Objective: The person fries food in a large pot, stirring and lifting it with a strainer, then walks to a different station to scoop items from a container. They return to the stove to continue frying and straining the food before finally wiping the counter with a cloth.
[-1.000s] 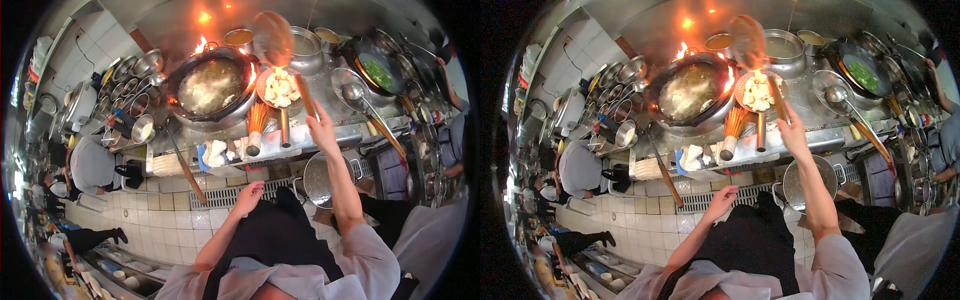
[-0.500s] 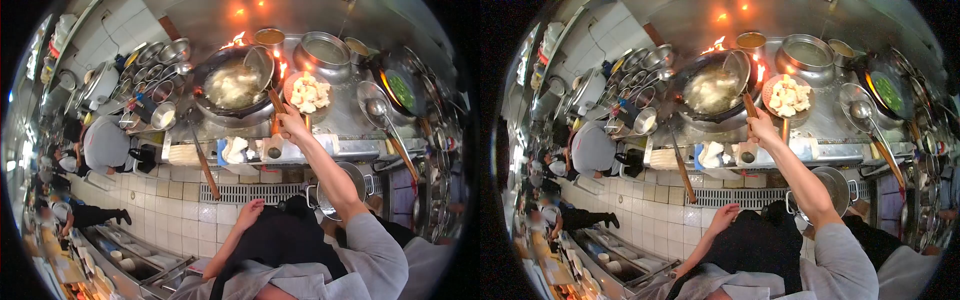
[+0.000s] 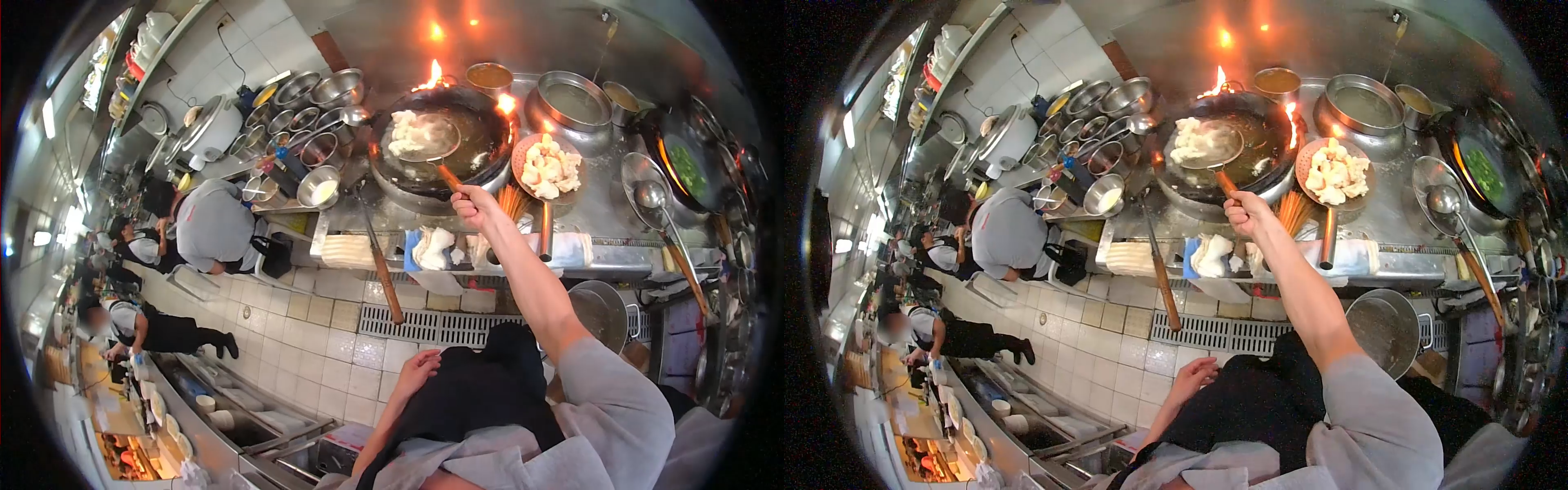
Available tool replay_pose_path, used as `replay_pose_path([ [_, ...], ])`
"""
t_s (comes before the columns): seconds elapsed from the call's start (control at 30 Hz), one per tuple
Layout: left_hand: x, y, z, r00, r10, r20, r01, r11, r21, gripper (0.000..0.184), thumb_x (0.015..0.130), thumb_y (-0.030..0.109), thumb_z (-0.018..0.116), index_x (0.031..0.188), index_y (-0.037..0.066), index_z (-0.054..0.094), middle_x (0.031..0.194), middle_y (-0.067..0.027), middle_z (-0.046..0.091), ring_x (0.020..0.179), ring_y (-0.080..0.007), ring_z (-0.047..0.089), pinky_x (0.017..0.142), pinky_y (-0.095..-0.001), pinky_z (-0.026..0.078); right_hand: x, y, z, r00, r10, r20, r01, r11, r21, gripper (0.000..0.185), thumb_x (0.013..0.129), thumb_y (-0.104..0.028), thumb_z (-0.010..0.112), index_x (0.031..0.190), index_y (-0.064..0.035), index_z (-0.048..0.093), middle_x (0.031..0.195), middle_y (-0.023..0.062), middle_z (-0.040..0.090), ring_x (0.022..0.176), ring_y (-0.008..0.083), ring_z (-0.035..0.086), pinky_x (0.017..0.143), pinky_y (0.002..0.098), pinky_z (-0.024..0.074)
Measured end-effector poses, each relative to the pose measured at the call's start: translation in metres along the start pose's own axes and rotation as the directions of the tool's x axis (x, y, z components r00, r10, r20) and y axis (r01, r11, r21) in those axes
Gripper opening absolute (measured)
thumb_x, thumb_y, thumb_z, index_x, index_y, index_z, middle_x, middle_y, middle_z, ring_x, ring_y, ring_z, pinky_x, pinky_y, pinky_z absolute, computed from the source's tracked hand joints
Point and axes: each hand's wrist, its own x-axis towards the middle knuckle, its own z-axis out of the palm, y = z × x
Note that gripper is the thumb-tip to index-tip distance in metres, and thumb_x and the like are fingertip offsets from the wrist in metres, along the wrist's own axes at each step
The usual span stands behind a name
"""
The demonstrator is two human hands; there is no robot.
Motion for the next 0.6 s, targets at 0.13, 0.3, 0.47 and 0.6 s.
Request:
replay_pose_path([
  [0.13, -0.012, -0.006, -0.013, 0.999, -0.017, -0.032, 0.017, 1.0, -0.005, 0.031, 0.086, 0.012, 0.052, 0.116, 0.006, 0.053, 0.104, -0.0061, 0.059, 0.087, -0.0105, 0.057, 0.072, -0.023, 0.048, 0.013, -0.014, -0.008, 0.994, 0.058, 0.096, -0.055, 0.998, -0.035, 0.023, 0.092, -0.023, 0.041, 0.074, -0.0085, 0.036, 0.055, -0.0018, 0.033, 0.035, 0.005, 0.022, 0.026, 0.0189, 0.0164],
  [0.3, -0.018, -0.013, -0.025, 1.0, -0.015, -0.007, 0.015, 1.0, -0.002, 0.03, 0.087, 0.012, 0.052, 0.116, 0.005, 0.053, 0.104, -0.0057, 0.059, 0.086, -0.01, 0.057, 0.072, -0.0217, 0.047, 0.019, -0.026, -0.007, 0.988, -0.157, -0.007, 0.157, 0.986, -0.064, 0.017, 0.092, -0.02, 0.043, 0.079, -0.01, 0.039, 0.056, -0.0018, 0.037, 0.035, 0.0034, 0.024, 0.026, 0.0177, 0.015],
  [0.47, -0.013, -0.015, -0.031, 0.999, -0.019, 0.033, 0.018, 1.0, 0.02, 0.03, 0.086, 0.011, 0.052, 0.116, 0.006, 0.054, 0.104, -0.0054, 0.06, 0.085, -0.0094, 0.057, 0.072, -0.0208, 0.047, -0.004, -0.024, -0.015, 0.964, -0.261, 0.052, 0.266, 0.954, -0.14, 0.011, 0.09, -0.014, 0.046, 0.088, -0.0191, 0.036, 0.06, -0.0007, 0.042, 0.035, 0.004, 0.025, 0.026, 0.0189, 0.0166],
  [0.6, -0.013, -0.007, -0.03, 0.997, -0.054, 0.057, 0.051, 0.997, 0.057, 0.029, 0.086, 0.01, 0.052, 0.115, 0.006, 0.054, 0.103, -0.0049, 0.06, 0.084, -0.0092, 0.057, 0.072, -0.0211, 0.047, -0.033, -0.014, -0.026, 0.957, -0.277, 0.089, 0.287, 0.949, -0.132, 0.012, 0.09, -0.014, 0.046, 0.089, -0.0196, 0.036, 0.062, -0.0002, 0.043, 0.035, 0.0037, 0.025, 0.025, 0.0182, 0.0164],
])
